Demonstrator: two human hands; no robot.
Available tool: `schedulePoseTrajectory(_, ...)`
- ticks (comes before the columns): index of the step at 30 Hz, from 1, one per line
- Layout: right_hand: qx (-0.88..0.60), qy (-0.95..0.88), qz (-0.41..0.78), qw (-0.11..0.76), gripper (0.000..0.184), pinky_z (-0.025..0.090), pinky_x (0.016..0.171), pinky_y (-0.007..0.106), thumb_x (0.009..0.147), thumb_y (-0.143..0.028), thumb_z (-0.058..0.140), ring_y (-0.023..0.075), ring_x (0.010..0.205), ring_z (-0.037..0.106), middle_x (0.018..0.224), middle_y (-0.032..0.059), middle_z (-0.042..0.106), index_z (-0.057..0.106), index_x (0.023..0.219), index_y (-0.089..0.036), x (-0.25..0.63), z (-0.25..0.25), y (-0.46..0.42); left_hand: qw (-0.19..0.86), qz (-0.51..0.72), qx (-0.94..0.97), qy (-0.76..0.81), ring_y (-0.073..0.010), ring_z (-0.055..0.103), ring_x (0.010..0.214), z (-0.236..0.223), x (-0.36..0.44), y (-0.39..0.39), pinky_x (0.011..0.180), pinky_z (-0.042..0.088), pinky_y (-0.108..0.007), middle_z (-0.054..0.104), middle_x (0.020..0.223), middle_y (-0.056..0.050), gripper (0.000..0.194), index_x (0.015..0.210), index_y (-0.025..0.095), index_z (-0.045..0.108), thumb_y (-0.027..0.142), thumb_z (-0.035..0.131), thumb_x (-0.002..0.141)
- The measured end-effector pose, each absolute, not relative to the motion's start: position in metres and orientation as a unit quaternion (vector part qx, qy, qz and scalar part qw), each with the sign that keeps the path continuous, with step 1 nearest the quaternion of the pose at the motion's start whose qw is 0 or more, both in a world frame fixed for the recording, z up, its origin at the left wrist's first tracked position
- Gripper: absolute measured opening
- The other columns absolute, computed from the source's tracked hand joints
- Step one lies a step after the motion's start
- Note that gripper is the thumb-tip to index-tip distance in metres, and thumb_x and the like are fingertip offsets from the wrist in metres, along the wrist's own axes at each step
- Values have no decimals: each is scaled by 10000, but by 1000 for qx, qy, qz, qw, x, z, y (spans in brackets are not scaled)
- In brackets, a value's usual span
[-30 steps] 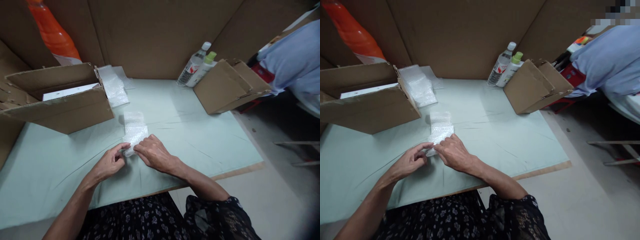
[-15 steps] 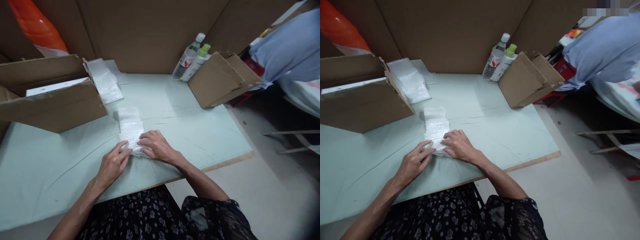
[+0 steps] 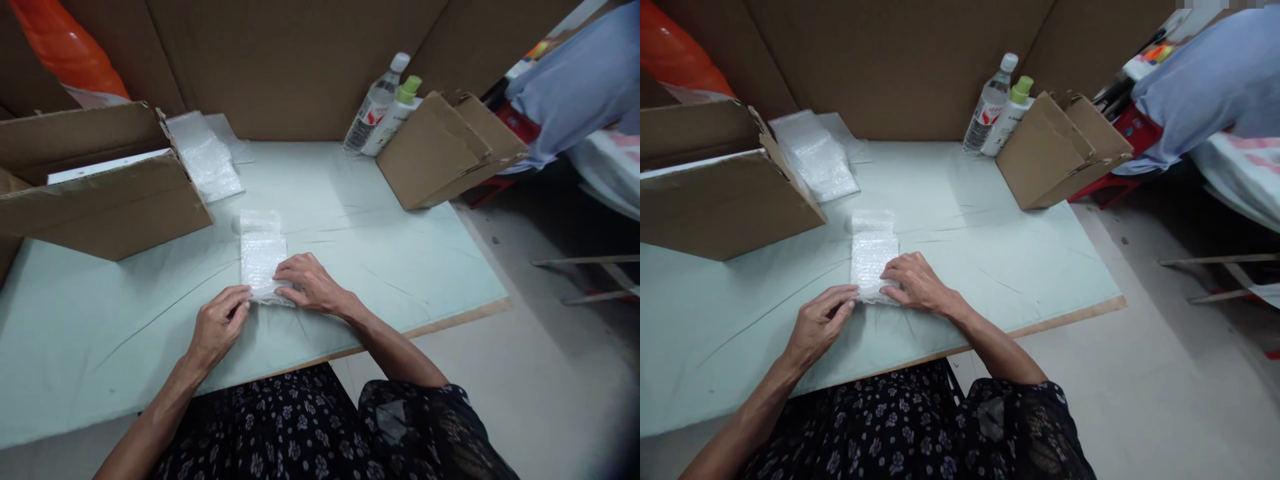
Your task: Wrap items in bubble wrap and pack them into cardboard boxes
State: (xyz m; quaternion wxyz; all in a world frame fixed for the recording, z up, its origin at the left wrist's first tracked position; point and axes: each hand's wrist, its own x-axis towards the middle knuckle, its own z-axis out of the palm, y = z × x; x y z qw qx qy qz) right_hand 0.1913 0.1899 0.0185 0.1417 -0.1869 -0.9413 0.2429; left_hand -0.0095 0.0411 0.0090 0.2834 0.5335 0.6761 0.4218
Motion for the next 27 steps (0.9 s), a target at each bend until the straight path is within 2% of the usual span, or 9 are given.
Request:
schedulePoseTrajectory(2,-195,-929,249,193,246,412,943,412,980,-372,599,229,1044,637,1108,77,745,725,1103,-201,200,29,184,290,421,525,680,-231,705,909,11,-9,44,838,518,-324,778,982,-56,162,862,245,759,307,609,873)
schedulePoseTrajectory(5,-165,-932,219,237,236,418,885,402,989,-388,578,213,942,634,1007,56,746,722,1049,-210,208,43,166,276,392,537,694,-190,656,740,10,-9,52,704,465,-292,741,834,-38,191,813,229,714,335,575,887)
schedulePoseTrajectory(8,-117,-960,150,204,204,404,880,407,986,-325,583,229,987,605,1077,67,734,693,1108,-203,205,41,150,242,353,555,714,-168,602,657,8,-9,63,664,416,-287,706,755,-22,212,772,220,682,340,551,889)
schedulePoseTrajectory(12,-154,-977,81,126,290,384,913,441,981,-239,567,288,1135,548,1248,140,679,622,1258,-170,192,17,153,217,322,553,737,-165,558,612,5,-8,72,649,403,-286,679,717,-10,184,776,230,677,339,575,883)
schedulePoseTrajectory(15,-183,-971,97,121,243,380,878,417,1015,-177,496,251,1028,579,1144,113,718,646,1206,-185,189,1,163,169,364,543,738,-203,625,752,6,-7,66,775,469,-322,724,976,-61,208,1026,238,716,360,638,877)
schedulePoseTrajectory(18,-189,-959,153,148,227,385,880,396,1019,-181,511,220,979,605,1076,81,749,676,1174,-198,190,-4,169,133,383,596,693,-313,612,1154,4,-5,54,1027,431,-431,681,1275,-112,327,1160,254,707,317,700,839)
schedulePoseTrajectory(20,-187,-950,201,149,227,397,916,392,1008,-193,541,210,992,624,1064,67,760,690,1179,-208,193,-2,171,149,367,641,658,-337,564,1256,0,-4,48,1074,389,-477,707,1249,-99,282,1131,269,723,263,671,854)
schedulePoseTrajectory(23,-199,-939,244,137,248,415,939,394,1004,-217,552,210,1019,640,1075,54,764,689,1210,-225,196,6,171,183,360,651,643,-312,614,1132,-5,-5,48,1008,414,-476,755,1082,-89,249,1094,266,735,227,583,902)
schedulePoseTrajectory(27,-247,-935,153,205,268,400,961,442,1005,-287,558,275,1178,578,1294,122,682,657,1241,-207,198,19,167,205,364,629,655,-300,615,1012,-5,-9,60,929,437,-457,751,1016,-97,257,1087,239,738,259,563,899)
